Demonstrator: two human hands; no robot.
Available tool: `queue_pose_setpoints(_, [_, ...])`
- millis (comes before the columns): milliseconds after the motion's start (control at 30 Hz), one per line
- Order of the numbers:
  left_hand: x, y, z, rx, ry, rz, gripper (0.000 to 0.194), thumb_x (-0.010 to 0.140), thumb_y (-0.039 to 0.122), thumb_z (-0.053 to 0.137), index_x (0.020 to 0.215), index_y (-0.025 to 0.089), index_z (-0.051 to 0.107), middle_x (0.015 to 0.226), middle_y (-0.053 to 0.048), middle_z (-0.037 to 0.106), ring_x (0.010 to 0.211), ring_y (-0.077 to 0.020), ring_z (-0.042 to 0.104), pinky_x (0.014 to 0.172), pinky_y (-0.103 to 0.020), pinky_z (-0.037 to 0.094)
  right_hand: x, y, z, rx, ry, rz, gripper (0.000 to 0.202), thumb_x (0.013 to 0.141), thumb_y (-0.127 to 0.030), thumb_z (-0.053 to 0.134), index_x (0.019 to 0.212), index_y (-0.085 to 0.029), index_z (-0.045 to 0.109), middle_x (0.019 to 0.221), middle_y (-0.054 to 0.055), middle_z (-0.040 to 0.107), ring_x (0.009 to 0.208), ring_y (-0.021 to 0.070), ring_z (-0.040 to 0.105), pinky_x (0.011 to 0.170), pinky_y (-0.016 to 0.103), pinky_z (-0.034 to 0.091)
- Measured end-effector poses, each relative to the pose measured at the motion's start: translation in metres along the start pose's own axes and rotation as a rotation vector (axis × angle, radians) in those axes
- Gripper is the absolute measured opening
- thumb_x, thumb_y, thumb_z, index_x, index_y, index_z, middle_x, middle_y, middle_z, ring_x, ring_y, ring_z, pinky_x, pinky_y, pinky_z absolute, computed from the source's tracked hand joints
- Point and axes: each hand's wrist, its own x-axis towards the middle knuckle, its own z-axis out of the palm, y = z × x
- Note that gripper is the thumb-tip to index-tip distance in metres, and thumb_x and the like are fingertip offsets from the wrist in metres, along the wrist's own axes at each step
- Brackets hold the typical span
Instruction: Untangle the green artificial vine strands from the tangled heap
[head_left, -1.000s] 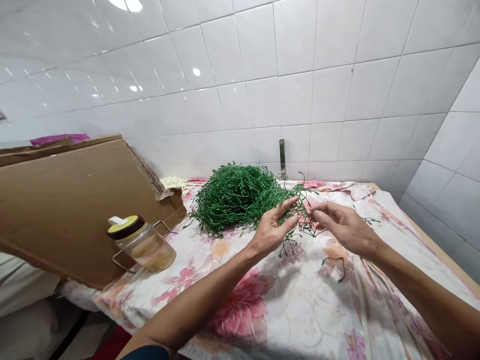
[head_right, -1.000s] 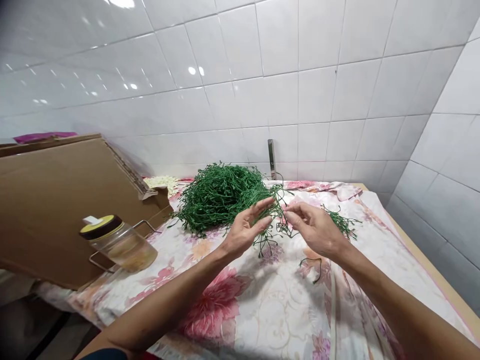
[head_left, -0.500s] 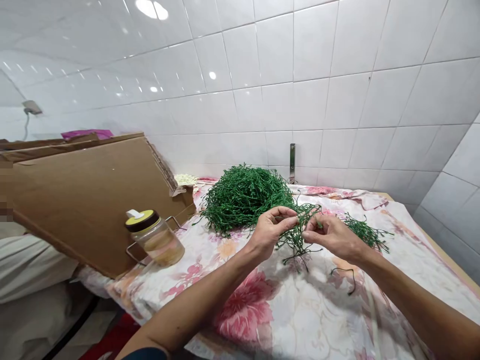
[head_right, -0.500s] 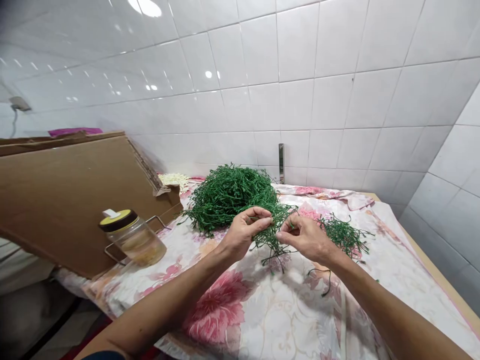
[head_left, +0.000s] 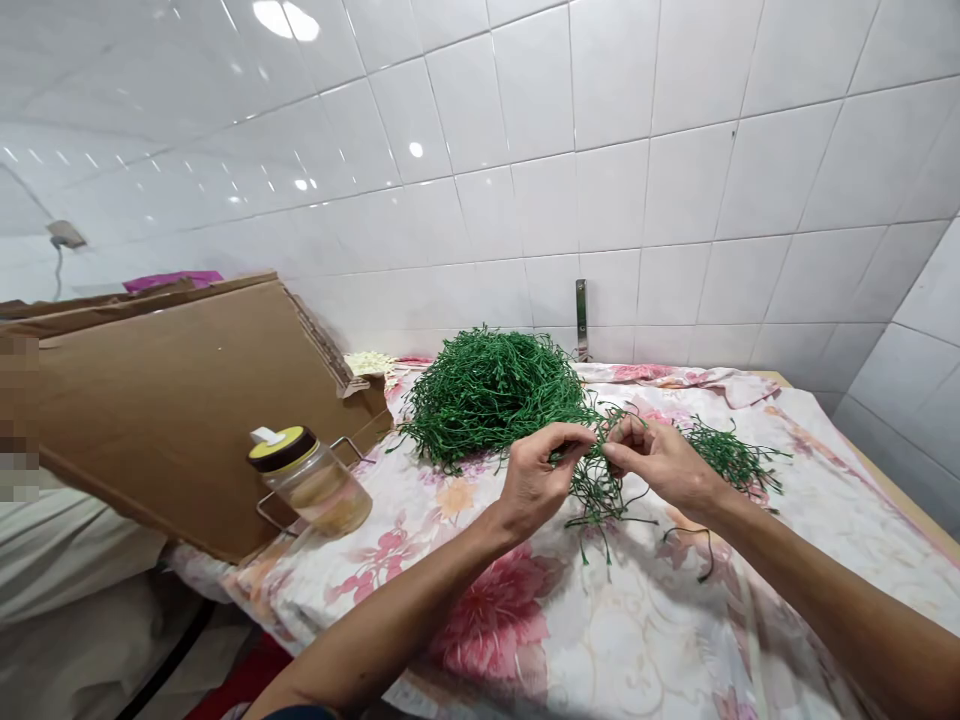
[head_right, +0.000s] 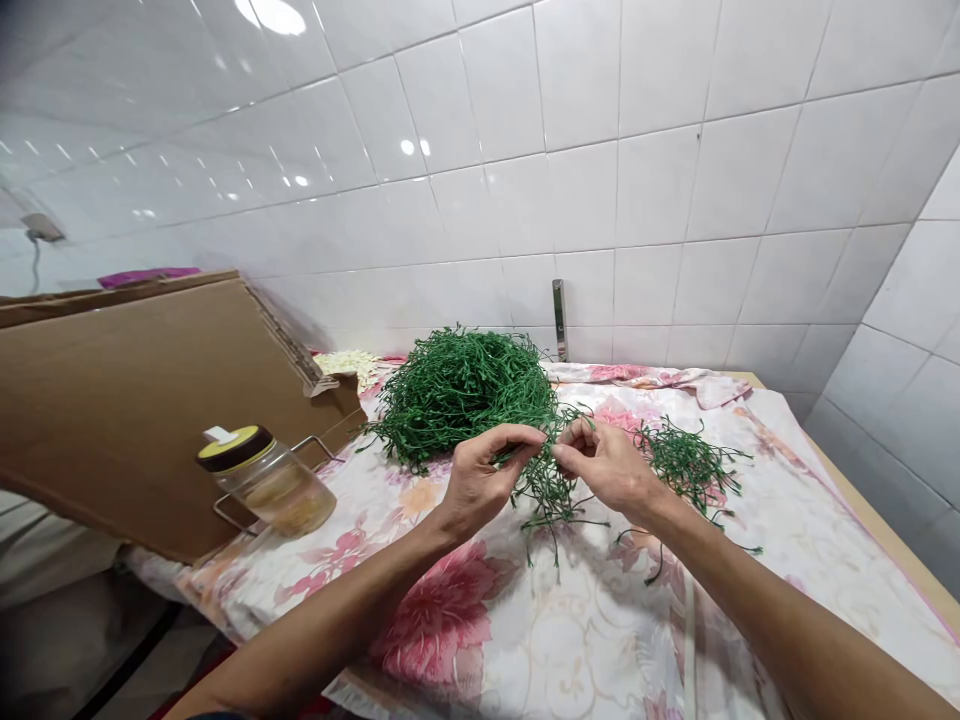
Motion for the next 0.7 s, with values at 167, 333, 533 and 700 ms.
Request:
queue_pose_setpoints(167, [-0.003,0.002,-0.009,0.084,0.059,0.054,0.011,0.09,0.028,0.07,0.093,0.021,0.078,0.094,-0.008,0.077,0.085,-0.0194,0.07,0.081,-0.03,0.055,0.0,0.003,-0.002,0.038,-0.073,0.077,0.033,0.085,-0.049,0.071,0.084,-0.019,0.059,0.07,0.0,0.063,0.065,0.016,0.062,0.065,0.033,0.052])
queue_pose_setpoints(333, [-0.003,0.004,-0.009,0.149,0.094,0.152,0.012,0.092,0.025,0.066,0.095,0.024,0.077,0.101,-0.009,0.077,0.095,-0.0207,0.071,0.089,-0.032,0.055,-0.004,0.006,0.006,-0.06,-0.249,0.04,0.027,0.089,-0.044,0.068,0.084,-0.018,0.063,0.074,0.001,0.064,0.067,0.0144,0.057,0.065,0.03,0.046])
queue_pose_setpoints(533, [-0.009,0.016,-0.015,0.221,-0.038,0.185,0.018,0.093,0.02,0.062,0.103,0.022,0.077,0.101,-0.01,0.077,0.092,-0.02,0.071,0.084,-0.031,0.055,-0.001,0.002,-0.012,-0.321,-0.056,-0.057,0.018,0.088,-0.036,0.065,0.083,-0.019,0.064,0.075,0.002,0.065,0.067,0.0157,0.058,0.062,0.03,0.044])
queue_pose_setpoints(700, [-0.01,0.042,-0.036,0.283,-0.297,0.051,0.028,0.09,0.026,0.069,0.118,0.022,0.074,0.112,-0.01,0.077,0.085,-0.0196,0.072,0.064,-0.027,0.054,-0.006,-0.015,-0.023,-0.516,-0.069,-0.197,0.017,0.093,-0.035,0.061,0.091,-0.022,0.071,0.076,0.002,0.068,0.066,0.0157,0.057,0.06,0.03,0.044])
